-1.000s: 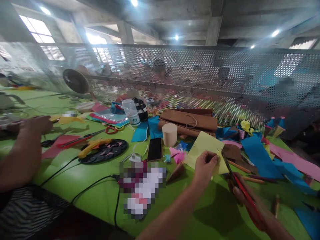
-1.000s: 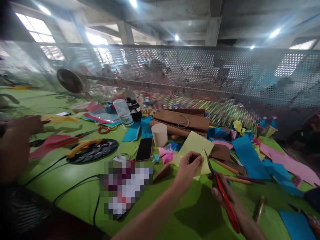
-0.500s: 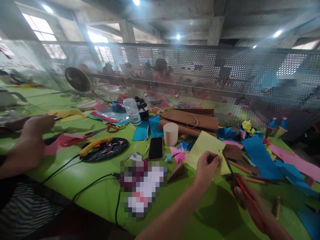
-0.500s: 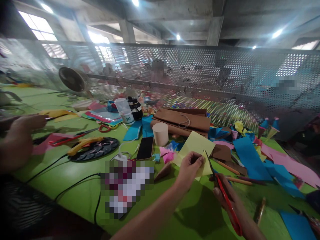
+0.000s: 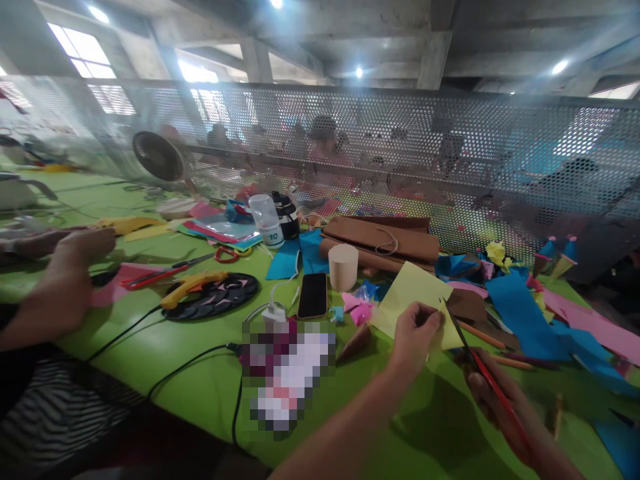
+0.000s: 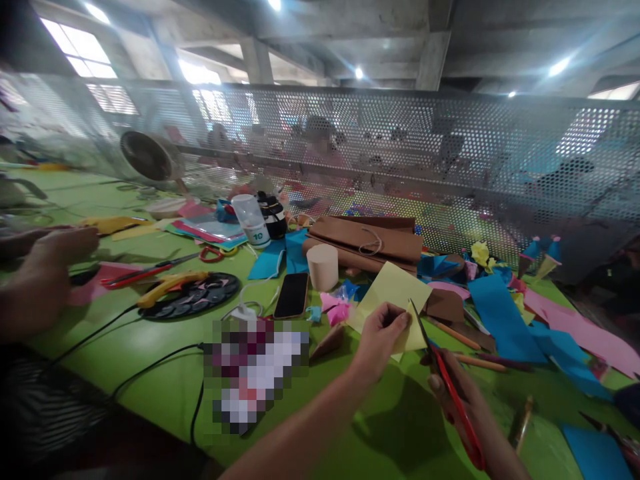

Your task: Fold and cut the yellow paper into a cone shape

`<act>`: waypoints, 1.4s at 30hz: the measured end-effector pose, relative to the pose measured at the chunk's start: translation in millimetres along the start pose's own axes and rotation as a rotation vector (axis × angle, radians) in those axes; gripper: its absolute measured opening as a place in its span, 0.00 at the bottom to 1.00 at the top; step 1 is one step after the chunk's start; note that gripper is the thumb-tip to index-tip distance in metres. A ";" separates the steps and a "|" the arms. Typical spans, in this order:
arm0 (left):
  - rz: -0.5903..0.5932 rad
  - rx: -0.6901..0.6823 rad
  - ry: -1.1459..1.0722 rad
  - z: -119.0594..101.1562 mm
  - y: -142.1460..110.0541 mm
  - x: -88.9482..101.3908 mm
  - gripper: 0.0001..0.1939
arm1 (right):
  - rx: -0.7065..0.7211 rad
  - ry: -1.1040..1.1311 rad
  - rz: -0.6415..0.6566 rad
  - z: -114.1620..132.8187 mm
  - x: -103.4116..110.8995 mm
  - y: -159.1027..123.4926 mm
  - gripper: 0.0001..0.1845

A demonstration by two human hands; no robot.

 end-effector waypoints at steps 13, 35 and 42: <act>0.000 0.032 -0.031 -0.4 1.5 -0.2 0.19 | 0.007 -0.057 -0.050 7.7 -1.3 -0.9 0.38; 0.014 0.075 -0.095 0.4 5.5 0.3 0.21 | 0.070 -0.193 0.016 -12.6 14.9 25.1 0.29; 0.017 0.076 -0.077 -0.8 4.7 1.5 0.21 | 0.095 -0.190 -0.021 -11.0 14.3 26.2 0.24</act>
Point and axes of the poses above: each hand's wrist, its own y-axis towards the middle knuckle, its own x-axis out of the back of the hand, z = x × y, the point moved 2 cm from there along y, towards the middle knuckle, and after that the axes turned 8 degrees about -z, right-handed, at the moved point
